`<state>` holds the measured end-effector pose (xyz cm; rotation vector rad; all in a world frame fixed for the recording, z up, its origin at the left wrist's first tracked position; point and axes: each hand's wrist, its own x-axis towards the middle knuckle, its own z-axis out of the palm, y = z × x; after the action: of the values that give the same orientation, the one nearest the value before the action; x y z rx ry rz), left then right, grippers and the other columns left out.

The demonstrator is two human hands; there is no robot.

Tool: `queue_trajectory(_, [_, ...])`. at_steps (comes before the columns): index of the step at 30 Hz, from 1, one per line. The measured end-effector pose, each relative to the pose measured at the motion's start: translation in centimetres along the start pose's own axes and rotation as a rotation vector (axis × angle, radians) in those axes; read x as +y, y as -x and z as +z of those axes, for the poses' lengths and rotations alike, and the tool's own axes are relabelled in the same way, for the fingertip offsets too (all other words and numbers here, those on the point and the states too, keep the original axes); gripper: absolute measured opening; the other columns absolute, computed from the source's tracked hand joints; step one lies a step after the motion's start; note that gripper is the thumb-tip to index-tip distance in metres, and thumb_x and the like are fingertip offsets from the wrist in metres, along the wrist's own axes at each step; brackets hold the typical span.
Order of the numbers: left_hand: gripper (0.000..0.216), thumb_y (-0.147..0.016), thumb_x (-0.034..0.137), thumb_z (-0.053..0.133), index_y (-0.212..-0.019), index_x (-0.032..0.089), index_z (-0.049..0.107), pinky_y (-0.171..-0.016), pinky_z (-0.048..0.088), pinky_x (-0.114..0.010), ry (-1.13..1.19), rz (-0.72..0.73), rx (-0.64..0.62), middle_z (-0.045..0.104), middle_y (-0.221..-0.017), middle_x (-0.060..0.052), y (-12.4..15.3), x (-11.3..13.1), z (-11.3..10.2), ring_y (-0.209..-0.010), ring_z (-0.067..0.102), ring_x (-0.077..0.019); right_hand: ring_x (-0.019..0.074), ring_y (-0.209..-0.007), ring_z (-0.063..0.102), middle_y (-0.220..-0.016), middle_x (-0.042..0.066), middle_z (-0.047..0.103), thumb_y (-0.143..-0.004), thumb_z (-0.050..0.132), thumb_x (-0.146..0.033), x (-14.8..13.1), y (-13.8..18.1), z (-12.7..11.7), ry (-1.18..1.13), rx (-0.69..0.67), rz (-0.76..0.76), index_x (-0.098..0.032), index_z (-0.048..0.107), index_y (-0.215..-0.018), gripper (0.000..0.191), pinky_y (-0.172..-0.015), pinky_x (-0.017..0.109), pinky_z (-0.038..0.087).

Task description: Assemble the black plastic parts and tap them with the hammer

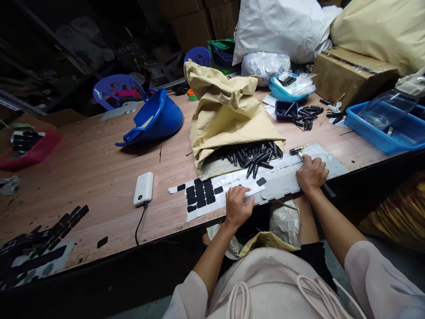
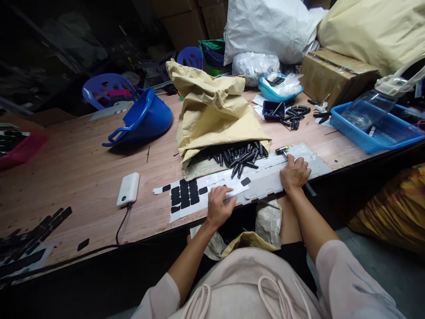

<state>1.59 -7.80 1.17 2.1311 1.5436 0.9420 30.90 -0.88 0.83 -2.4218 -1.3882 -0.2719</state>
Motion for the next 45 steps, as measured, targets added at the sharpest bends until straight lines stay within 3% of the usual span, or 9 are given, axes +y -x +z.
queue_trajectory(3, [0.013,-0.093,0.025,0.066,-0.101,0.022,0.075,-0.089,0.051,-0.036,0.017,-0.237,0.057,0.073,-0.099,-0.006,-5.6,-0.1,0.9,-0.098,0.065,-0.0231,0.0301,-0.102,0.05,-0.115,0.018,0.06,-0.101,0.043,-0.024,0.0,0.0,0.0,0.0,-0.009,0.002,-0.022,0.068,-0.134,0.042,-0.079,0.039,0.03])
queue_trajectory(5, [0.012,-0.093,0.027,0.067,-0.097,0.021,0.076,-0.086,0.051,-0.034,-0.007,-0.328,0.013,0.072,-0.097,-0.006,-8.6,0.0,1.5,-0.097,0.066,-0.0226,0.0297,-0.101,0.049,-0.115,0.018,0.06,-0.1,0.043,-0.023,-0.1,0.0,-0.1,0.001,-0.021,0.002,-0.022,0.068,-0.135,0.042,-0.079,0.038,0.03])
queue_trajectory(9, [0.008,-0.089,0.027,0.074,-0.088,0.02,0.077,-0.082,0.051,-0.032,-0.108,-0.391,-0.106,0.071,-0.096,-0.007,-11.1,0.2,2.4,-0.099,0.066,-0.0237,0.0295,-0.102,0.05,-0.116,0.018,0.06,-0.101,0.042,-0.024,0.0,0.0,-0.2,0.003,-0.035,-0.001,-0.022,0.066,-0.137,0.043,-0.079,0.038,0.029])
queue_trajectory(21, [0.014,-0.09,0.02,0.074,-0.104,0.024,0.074,-0.093,0.048,-0.037,-0.051,-0.182,-0.122,0.073,-0.103,-0.004,-4.4,-2.6,0.3,-0.102,0.063,-0.0235,0.0301,-0.104,0.051,-0.117,0.018,0.06,-0.102,0.045,-0.031,0.0,0.1,-0.2,-0.029,-0.014,0.016,-0.022,0.067,-0.137,0.042,-0.08,0.038,0.032])
queue_trajectory(28, [0.017,-0.088,0.021,0.078,-0.104,0.025,0.078,-0.099,0.046,-0.04,0.021,-0.184,-0.144,0.071,-0.105,-0.003,-4.2,-3.3,0.9,-0.108,0.064,-0.0233,0.0289,-0.1,0.054,-0.113,0.016,0.062,-0.101,0.047,-0.031,0.5,-0.2,-1.3,-0.184,-0.04,0.035,-0.023,0.072,-0.134,0.042,-0.08,0.039,0.039])
queue_trajectory(32, [0.017,-0.088,0.024,0.078,-0.104,0.027,0.08,-0.098,0.045,-0.039,0.038,-0.166,-0.173,0.07,-0.101,-0.002,-4.2,-3.3,0.7,-0.105,0.063,-0.0224,0.0258,-0.097,0.06,-0.105,0.011,0.064,-0.104,0.044,-0.036,-0.5,3.2,-3.2,-0.454,0.011,-0.139,-0.023,0.069,-0.138,0.044,-0.081,0.036,0.047])
queue_trajectory(36, [0.016,-0.088,0.026,0.079,-0.103,0.027,0.081,-0.096,0.044,-0.039,0.034,-0.171,-0.212,0.07,-0.1,-0.001,-4.1,-3.2,0.5,-0.104,0.061,-0.0226,0.0212,-0.094,0.066,-0.103,0.007,0.068,-0.106,0.046,-0.036,-2.5,8.5,-4.5,-0.725,-0.18,-0.426,-0.026,0.069,-0.137,0.04,-0.083,0.032,0.053])
queue_trajectory(40, [0.02,-0.088,0.025,0.079,-0.108,0.029,0.081,-0.097,0.043,-0.039,0.045,-0.173,-0.223,0.07,-0.102,-0.001,-4.1,-3.3,0.5,-0.104,0.06,-0.0223,0.0169,-0.081,0.066,-0.091,0.003,0.065,-0.108,0.044,-0.03,-3.7,11.8,-4.6,-0.73,-0.262,-0.581,-0.028,0.068,-0.141,0.041,-0.073,0.027,0.053])
queue_trajectory(45, [0.02,-0.088,0.026,0.079,-0.107,0.029,0.081,-0.096,0.043,-0.038,0.045,-0.164,-0.234,0.071,-0.102,-0.002,-4.2,-3.5,0.5,-0.104,0.06,-0.0223,0.0145,-0.076,0.062,-0.09,0.002,0.061,-0.107,0.042,-0.023,-3.8,12.8,-4.0,-0.655,-0.234,-0.649,-0.031,0.065,-0.148,0.047,-0.07,0.024,0.051])
